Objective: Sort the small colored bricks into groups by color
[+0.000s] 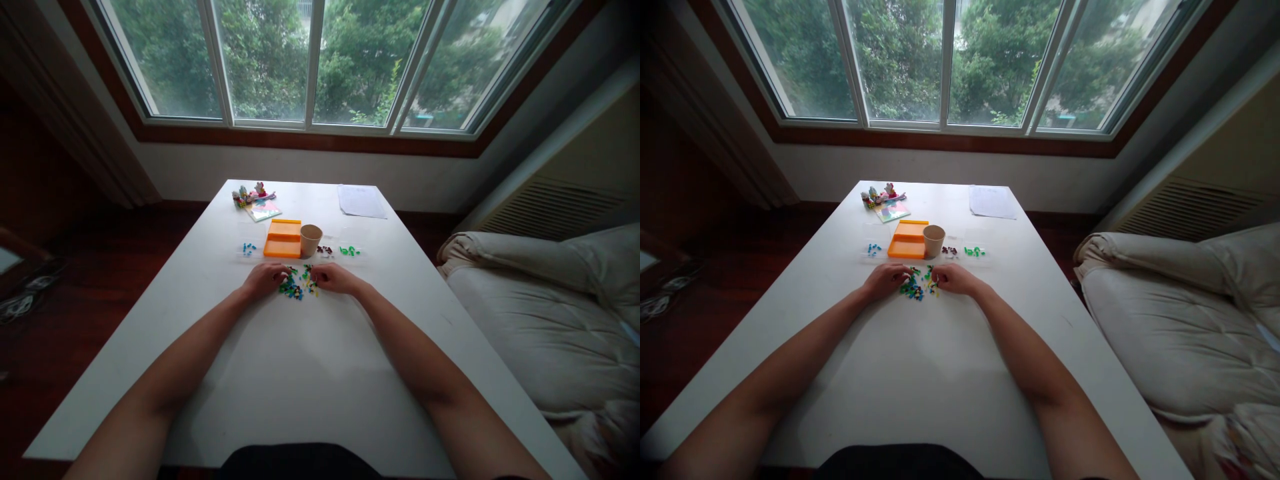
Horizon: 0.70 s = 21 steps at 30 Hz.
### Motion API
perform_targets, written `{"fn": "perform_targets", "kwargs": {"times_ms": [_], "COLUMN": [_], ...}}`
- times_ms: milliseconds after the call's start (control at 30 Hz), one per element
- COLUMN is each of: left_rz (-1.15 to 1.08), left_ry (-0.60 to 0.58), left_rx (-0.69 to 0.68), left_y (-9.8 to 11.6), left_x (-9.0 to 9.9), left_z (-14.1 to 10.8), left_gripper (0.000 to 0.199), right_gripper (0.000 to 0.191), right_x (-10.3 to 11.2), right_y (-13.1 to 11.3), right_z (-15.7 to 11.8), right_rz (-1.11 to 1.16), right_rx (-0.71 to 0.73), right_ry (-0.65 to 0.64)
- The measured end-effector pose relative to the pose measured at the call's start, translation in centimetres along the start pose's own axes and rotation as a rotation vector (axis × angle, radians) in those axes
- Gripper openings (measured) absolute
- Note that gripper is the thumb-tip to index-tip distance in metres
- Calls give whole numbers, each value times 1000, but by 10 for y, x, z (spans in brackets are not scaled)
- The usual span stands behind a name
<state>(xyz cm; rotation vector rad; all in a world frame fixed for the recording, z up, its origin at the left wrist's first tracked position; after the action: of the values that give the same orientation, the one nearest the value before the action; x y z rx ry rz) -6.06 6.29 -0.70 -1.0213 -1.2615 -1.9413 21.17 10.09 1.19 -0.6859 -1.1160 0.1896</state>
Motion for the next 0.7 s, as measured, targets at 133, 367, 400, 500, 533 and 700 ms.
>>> {"fn": "perform_targets", "kwargs": {"times_ms": [133, 367, 400, 500, 533, 700], "left_rz": [0, -14, -13, -14, -16, -23], "left_ry": [10, 11, 11, 4, 0, -7], "left_rx": [8, 5, 7, 15, 19, 33], "left_y": [-2, -2, -1, 0, 0, 2], "left_x": [-1, -1, -1, 0, 1, 2], "left_z": [0, -1, -1, -1, -1, -1], "left_gripper": [24, 25, 25, 25, 25, 25], "right_gripper": [13, 18, 15, 13, 13, 10], "right_x": [-1, -1, -1, -2, -2, -4], "right_y": [0, -2, -2, 0, 1, 5], "right_z": [2, 2, 2, 1, 1, 2], "right_rz": [11, -16, -9, 8, 10, -52], "right_rx": [12, 30, 44, 56, 52, 5], "right_ry": [-32, -35, -38, -45, -50, -14]}}
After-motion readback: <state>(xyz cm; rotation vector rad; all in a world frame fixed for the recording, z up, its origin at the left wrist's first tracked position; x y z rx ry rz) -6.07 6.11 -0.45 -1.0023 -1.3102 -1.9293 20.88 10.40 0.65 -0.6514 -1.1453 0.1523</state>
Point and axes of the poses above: each hand's wrist, its own z-axis towards the middle knuckle, its own x-axis out of the back of the hand, y = z × x, the point moved 1 cm from there along z, towards the middle knuckle, and after that the axes turned 12 degrees about x, right-handed, at the moved point
